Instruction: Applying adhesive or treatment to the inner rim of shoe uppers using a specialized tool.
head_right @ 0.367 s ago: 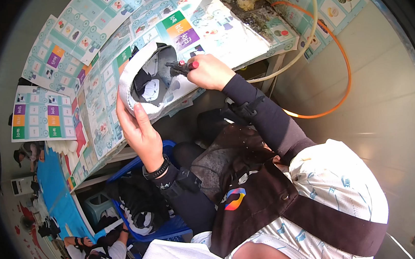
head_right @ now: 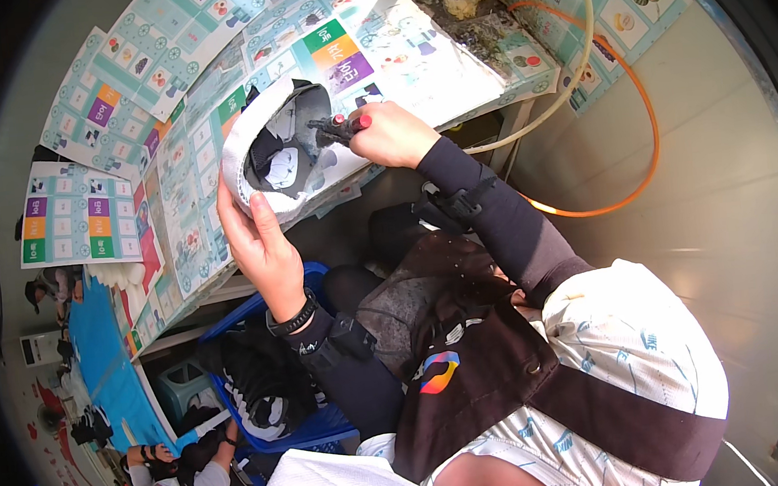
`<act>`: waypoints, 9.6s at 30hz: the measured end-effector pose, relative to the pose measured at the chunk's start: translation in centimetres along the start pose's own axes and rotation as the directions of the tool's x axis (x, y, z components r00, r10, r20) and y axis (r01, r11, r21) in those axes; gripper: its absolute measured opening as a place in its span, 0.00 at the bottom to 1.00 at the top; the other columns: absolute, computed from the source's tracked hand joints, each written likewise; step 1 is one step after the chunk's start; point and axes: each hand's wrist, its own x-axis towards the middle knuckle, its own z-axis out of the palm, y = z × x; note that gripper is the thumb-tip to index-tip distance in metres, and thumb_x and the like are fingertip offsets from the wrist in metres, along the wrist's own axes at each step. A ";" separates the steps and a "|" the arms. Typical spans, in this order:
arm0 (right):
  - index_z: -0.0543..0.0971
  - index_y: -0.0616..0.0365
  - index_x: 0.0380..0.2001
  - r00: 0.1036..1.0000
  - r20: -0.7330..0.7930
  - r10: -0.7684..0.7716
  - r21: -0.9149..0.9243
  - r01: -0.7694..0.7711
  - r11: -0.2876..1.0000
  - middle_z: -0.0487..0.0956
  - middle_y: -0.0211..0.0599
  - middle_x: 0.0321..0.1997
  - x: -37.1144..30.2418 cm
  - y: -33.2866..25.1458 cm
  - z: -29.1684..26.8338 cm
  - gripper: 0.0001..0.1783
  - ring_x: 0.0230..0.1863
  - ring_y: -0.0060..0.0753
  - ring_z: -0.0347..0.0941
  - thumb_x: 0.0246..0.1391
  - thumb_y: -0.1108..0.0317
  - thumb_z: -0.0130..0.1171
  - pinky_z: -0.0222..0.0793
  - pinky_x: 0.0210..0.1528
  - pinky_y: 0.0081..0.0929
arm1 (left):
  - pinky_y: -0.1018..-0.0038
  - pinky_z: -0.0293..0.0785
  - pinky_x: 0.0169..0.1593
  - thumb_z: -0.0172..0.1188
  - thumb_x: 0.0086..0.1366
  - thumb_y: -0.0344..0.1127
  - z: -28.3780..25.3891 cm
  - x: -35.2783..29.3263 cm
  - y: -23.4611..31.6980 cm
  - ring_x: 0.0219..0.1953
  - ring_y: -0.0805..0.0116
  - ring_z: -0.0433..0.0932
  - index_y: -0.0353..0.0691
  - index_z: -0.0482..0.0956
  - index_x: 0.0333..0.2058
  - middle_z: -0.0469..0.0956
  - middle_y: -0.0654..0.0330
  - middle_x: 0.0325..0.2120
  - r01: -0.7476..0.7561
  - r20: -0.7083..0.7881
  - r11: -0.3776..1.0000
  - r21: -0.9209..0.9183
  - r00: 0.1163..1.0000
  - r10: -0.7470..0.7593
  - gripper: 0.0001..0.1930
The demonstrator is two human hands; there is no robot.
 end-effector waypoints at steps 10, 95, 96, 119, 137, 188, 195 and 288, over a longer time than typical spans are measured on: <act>0.85 0.64 0.39 0.999 -0.014 -0.032 -0.019 0.032 0.999 0.84 0.53 0.30 1.2 -1.3 0.1 0.15 0.35 0.57 0.82 0.51 0.65 0.63 0.77 0.42 0.41 | 0.58 0.65 0.72 0.53 0.80 0.33 0.1 -0.1 0.3 0.72 0.47 0.69 0.28 0.65 0.71 0.69 0.42 0.70 0.004 0.003 1.000 -0.018 1.000 -0.004 0.25; 0.87 0.61 0.36 0.970 -0.244 -0.018 -0.192 -0.030 0.981 0.83 0.63 0.33 2.6 -1.9 -0.5 0.15 0.41 0.67 0.81 0.49 0.66 0.55 0.77 0.50 0.55 | 0.60 0.77 0.54 0.63 0.74 0.57 1.6 12.9 1.0 0.49 0.44 0.83 0.31 0.81 0.55 0.85 0.44 0.49 -0.154 0.215 0.947 0.283 0.972 0.094 0.30; 0.87 0.61 0.35 0.968 -0.250 -0.023 -0.192 -0.026 0.981 0.83 0.63 0.33 2.8 -1.7 -0.7 0.16 0.41 0.68 0.81 0.49 0.66 0.55 0.77 0.50 0.55 | 0.59 0.77 0.55 0.63 0.74 0.57 1.6 13.0 1.9 0.51 0.42 0.83 0.30 0.81 0.55 0.85 0.43 0.49 -0.126 0.240 0.957 0.262 0.969 0.062 0.30; 0.87 0.63 0.36 0.970 -0.242 -0.033 -0.195 -0.016 0.981 0.83 0.63 0.32 3.3 -1.1 -0.4 0.16 0.41 0.68 0.81 0.49 0.66 0.55 0.77 0.50 0.54 | 0.59 0.78 0.55 0.64 0.74 0.57 1.8 13.0 1.2 0.50 0.44 0.84 0.29 0.81 0.54 0.85 0.43 0.47 -0.103 0.244 0.975 0.199 0.968 0.053 0.30; 0.86 0.64 0.36 0.978 -0.203 -0.056 -0.197 0.015 0.980 0.84 0.63 0.33 3.5 -1.1 -0.4 0.16 0.41 0.68 0.81 0.49 0.67 0.54 0.77 0.50 0.54 | 0.59 0.78 0.56 0.65 0.73 0.57 1.4 12.7 0.5 0.52 0.43 0.84 0.30 0.81 0.55 0.85 0.43 0.49 -0.092 0.220 0.970 0.226 0.975 0.041 0.31; 0.85 0.64 0.38 0.923 -0.381 -0.046 -0.154 -0.014 0.988 0.83 0.63 0.33 2.4 0.0 -1.7 0.15 0.43 0.68 0.79 0.50 0.67 0.58 0.74 0.57 0.53 | 0.59 0.78 0.57 0.66 0.71 0.58 1.9 12.5 0.0 0.54 0.43 0.83 0.30 0.81 0.57 0.85 0.42 0.51 -0.081 0.223 0.976 0.202 0.974 0.035 0.32; 0.87 0.62 0.41 0.941 -0.338 -0.004 -0.159 -0.053 0.986 0.84 0.63 0.35 2.2 -0.4 -1.8 0.17 0.44 0.68 0.79 0.50 0.66 0.58 0.72 0.61 0.52 | 0.59 0.78 0.57 0.66 0.71 0.58 1.7 12.4 -0.1 0.54 0.43 0.83 0.30 0.81 0.57 0.85 0.42 0.51 -0.090 0.217 0.970 0.224 0.975 0.041 0.33; 0.85 0.65 0.33 0.989 -0.150 -0.009 -0.150 -0.013 0.989 0.82 0.66 0.35 4.3 -1.5 -0.1 0.15 0.43 0.70 0.80 0.52 0.67 0.52 0.75 0.51 0.55 | 0.65 0.81 0.49 0.67 0.73 0.55 0.2 10.3 -0.4 0.45 0.56 0.86 0.36 0.82 0.57 0.86 0.49 0.47 0.009 0.151 0.997 0.072 0.988 -0.020 0.28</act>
